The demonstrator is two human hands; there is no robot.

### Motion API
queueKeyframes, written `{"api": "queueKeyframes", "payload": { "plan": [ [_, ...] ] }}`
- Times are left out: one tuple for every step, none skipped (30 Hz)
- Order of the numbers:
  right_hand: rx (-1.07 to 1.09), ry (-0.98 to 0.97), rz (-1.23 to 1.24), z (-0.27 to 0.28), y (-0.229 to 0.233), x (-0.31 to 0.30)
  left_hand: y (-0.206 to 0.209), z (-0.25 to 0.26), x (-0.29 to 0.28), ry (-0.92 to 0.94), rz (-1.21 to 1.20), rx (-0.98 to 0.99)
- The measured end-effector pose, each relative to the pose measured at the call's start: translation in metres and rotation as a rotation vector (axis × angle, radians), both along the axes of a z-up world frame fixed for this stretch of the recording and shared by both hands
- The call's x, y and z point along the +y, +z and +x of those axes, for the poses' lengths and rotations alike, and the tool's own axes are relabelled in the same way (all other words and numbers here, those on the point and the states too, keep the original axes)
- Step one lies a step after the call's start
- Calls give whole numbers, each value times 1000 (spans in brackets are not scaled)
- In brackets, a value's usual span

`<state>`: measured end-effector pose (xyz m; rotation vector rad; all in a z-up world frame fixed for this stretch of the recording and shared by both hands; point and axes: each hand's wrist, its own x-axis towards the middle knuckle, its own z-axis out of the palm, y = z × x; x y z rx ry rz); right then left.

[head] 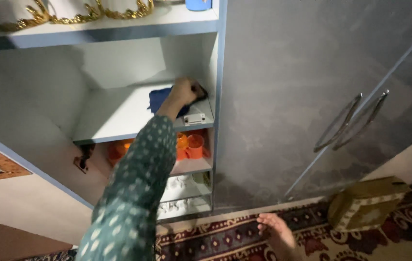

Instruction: Wiping down cabinet shelves and cleaning a decorative square tile using a blue cloth.

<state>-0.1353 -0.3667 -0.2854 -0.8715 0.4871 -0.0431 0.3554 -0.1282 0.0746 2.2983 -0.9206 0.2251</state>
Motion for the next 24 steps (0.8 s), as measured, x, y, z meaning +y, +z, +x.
{"api": "queueKeyframes", "payload": {
  "plan": [
    [-10,9,-1,10,3,5,2,-12,12,9,-1,-10],
    [74,12,55,21,6,10,4,-23,25,-42,-48,-20],
    [171,19,107,24,10,13,0,-40,38,-88,-99,-20],
    [174,32,102,28,15,19,12,-58,55,-75,-103,-18],
    [22,85,83,31,18,27,22,-77,74,45,14,-66],
    [-131,139,67,34,21,35,32,-97,92,164,131,-112],
    [-129,154,61,33,19,39,32,-99,108,179,125,-110],
    [-131,191,74,31,17,43,34,-102,124,274,239,-133],
    [-134,232,87,32,16,46,36,-104,141,372,354,-157],
    [-133,251,82,34,9,42,24,-85,161,391,349,-154],
    [15,224,118,35,0,42,11,-68,182,395,347,-101],
    [164,198,152,36,-8,41,-3,-50,204,398,344,-48],
    [168,209,149,34,-13,39,-16,-33,216,409,342,-43],
    [203,188,153,33,-17,37,-30,-16,229,473,328,-38],
    [237,168,161,32,-23,36,-43,2,242,537,318,-36],
    [239,179,161,33,-26,27,-46,4,249,548,319,-33],
    [262,158,165,34,-30,24,-47,5,258,592,320,-33],
    [285,138,168,35,-35,21,-47,7,267,637,322,-32],
    [291,144,170,33,-30,22,-43,-4,265,642,325,-27],
    [303,117,145,32,-24,23,-38,-14,262,619,335,-70],
    [318,88,117,29,-18,22,-36,-24,258,595,342,-110],
    [326,93,115,24,-23,18,-38,-26,258,599,344,-101],
    [313,106,114,23,-26,14,-37,-24,256,600,336,-123],
    [300,118,114,22,-29,11,-35,-23,254,600,329,-145]
  ]
}}
